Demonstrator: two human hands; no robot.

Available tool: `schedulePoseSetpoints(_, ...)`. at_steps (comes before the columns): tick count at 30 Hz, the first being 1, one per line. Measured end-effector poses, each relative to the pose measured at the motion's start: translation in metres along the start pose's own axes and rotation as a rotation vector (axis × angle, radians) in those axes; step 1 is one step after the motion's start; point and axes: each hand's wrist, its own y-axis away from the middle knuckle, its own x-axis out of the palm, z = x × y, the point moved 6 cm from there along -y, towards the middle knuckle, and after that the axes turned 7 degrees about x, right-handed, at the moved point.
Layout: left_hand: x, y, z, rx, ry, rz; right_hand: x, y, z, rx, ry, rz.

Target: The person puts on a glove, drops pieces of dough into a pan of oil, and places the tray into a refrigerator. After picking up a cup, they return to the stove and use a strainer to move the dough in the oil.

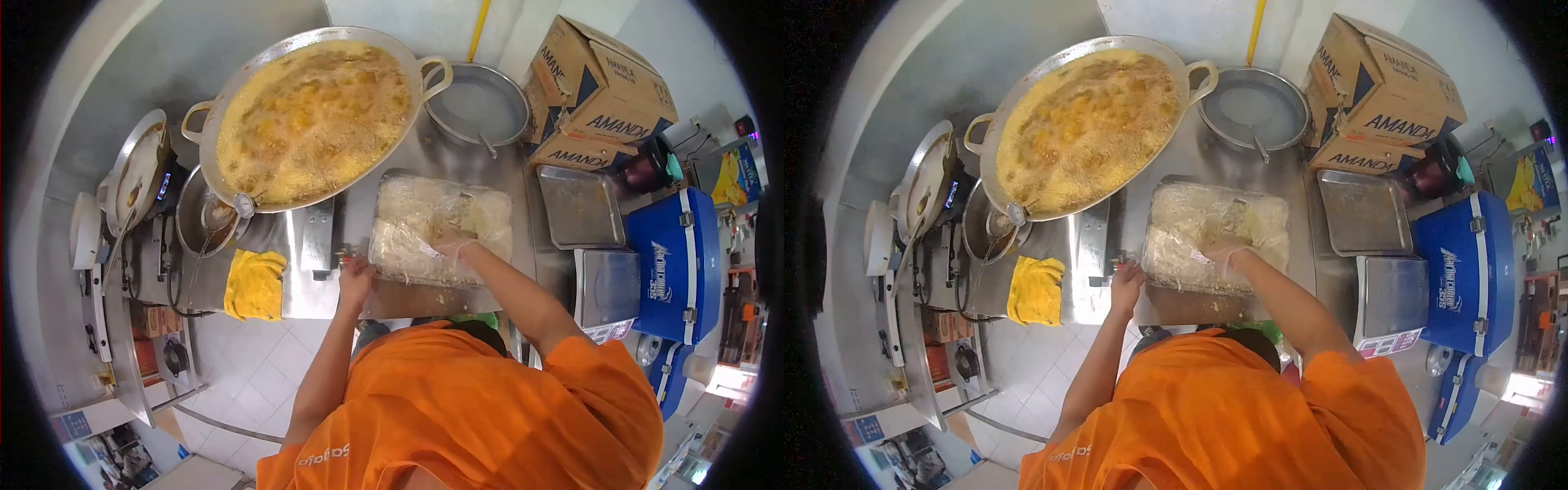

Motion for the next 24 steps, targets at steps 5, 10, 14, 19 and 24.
schedulePoseSetpoints(5, 0.002, 0.003, -0.005, -0.039, 0.121, 0.042, 0.02, 0.044, 0.056, 0.089, -0.271, 0.091)
schedulePoseSetpoints(10, -0.001, 0.003, -0.003, -0.057, 0.118, 0.053, 0.021, 0.056, 0.071, 0.037, -0.311, -0.001)
schedulePoseSetpoints(14, 0.0, 0.007, 0.001, 0.007, 0.138, 0.047, -0.003, 0.1, 0.095, 0.003, -0.223, -0.136)
schedulePoseSetpoints(19, -0.017, 0.025, -0.005, 0.075, 0.146, 0.118, -0.046, 0.102, 0.051, 0.17, 0.153, -0.451)
schedulePoseSetpoints(24, -0.061, 0.055, 0.006, 0.075, 0.146, 0.152, -0.065, 0.12, 0.05, 0.129, 0.327, -0.626)
